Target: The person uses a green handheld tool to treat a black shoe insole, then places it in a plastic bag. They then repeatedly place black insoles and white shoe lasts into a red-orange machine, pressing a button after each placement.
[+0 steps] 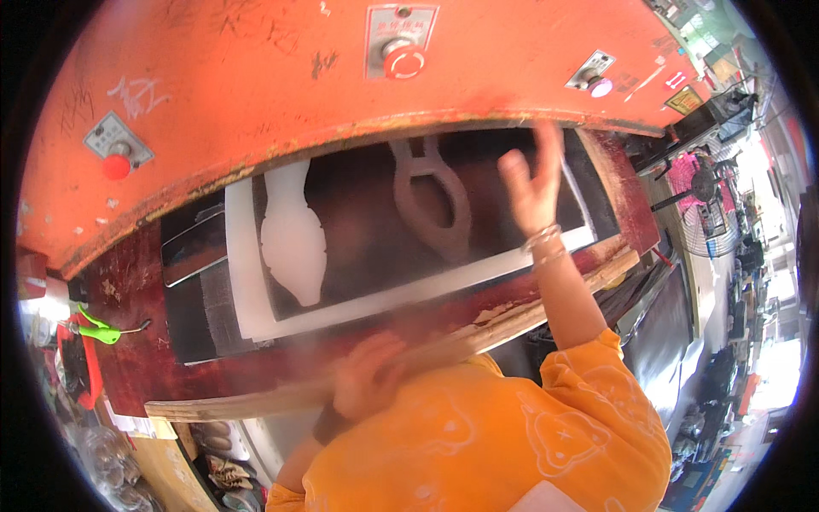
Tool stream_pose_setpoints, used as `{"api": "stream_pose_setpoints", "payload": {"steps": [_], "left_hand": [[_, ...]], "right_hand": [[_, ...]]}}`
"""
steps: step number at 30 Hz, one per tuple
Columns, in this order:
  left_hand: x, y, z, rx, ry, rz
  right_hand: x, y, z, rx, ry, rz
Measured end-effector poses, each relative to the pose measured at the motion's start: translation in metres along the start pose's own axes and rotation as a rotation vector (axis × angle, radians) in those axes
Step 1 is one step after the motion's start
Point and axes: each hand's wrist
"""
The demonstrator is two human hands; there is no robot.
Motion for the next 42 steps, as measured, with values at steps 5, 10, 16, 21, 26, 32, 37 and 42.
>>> {"api": "stream_pose_setpoints", "payload": {"steps": [5,10,16,21,26,32,37,42], "left_hand": [[0.02,-0.04,0.009,0.001,-0.128,-0.188],[0.039,-0.077,0.022,-0.107,-0.21,-0.178],[0.041,-0.122,0.033,-0.132,-0.423,-0.04],[0.036,-0.132,0.035,-0.148,-0.441,-0.046],[0.032,-0.129,0.034,-0.14,-0.475,-0.038],[0.038,-0.125,0.03,-0.176,-0.509,-0.062],[0.044,-0.11,0.024,-0.177,-0.518,-0.053],[0.04,-0.075,0.011,-0.08,-0.412,0.001]], "right_hand": [[-0.076,-0.122,0.013,-0.621,0.173,-0.095],[-0.101,-0.154,-0.001,-0.518,0.284,-0.066],[-0.06,-0.06,0.012,-0.115,-0.014,-0.142],[-0.015,0.025,0.007,0.605,0.136,0.502],[0.007,0.039,0.02,0.858,0.203,0.174],[0.011,0.052,0.024,0.695,0.125,0.202],[0.014,0.052,0.033,0.841,0.114,0.226],[0.018,0.018,0.038,1.291,0.204,0.108]]}}
Point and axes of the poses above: each hand's wrist, its own y-axis away from the middle knuckle, its own z-axis out of the back of the hand, x = y × z, and after that the axes turned 14 degrees about y, right-handed
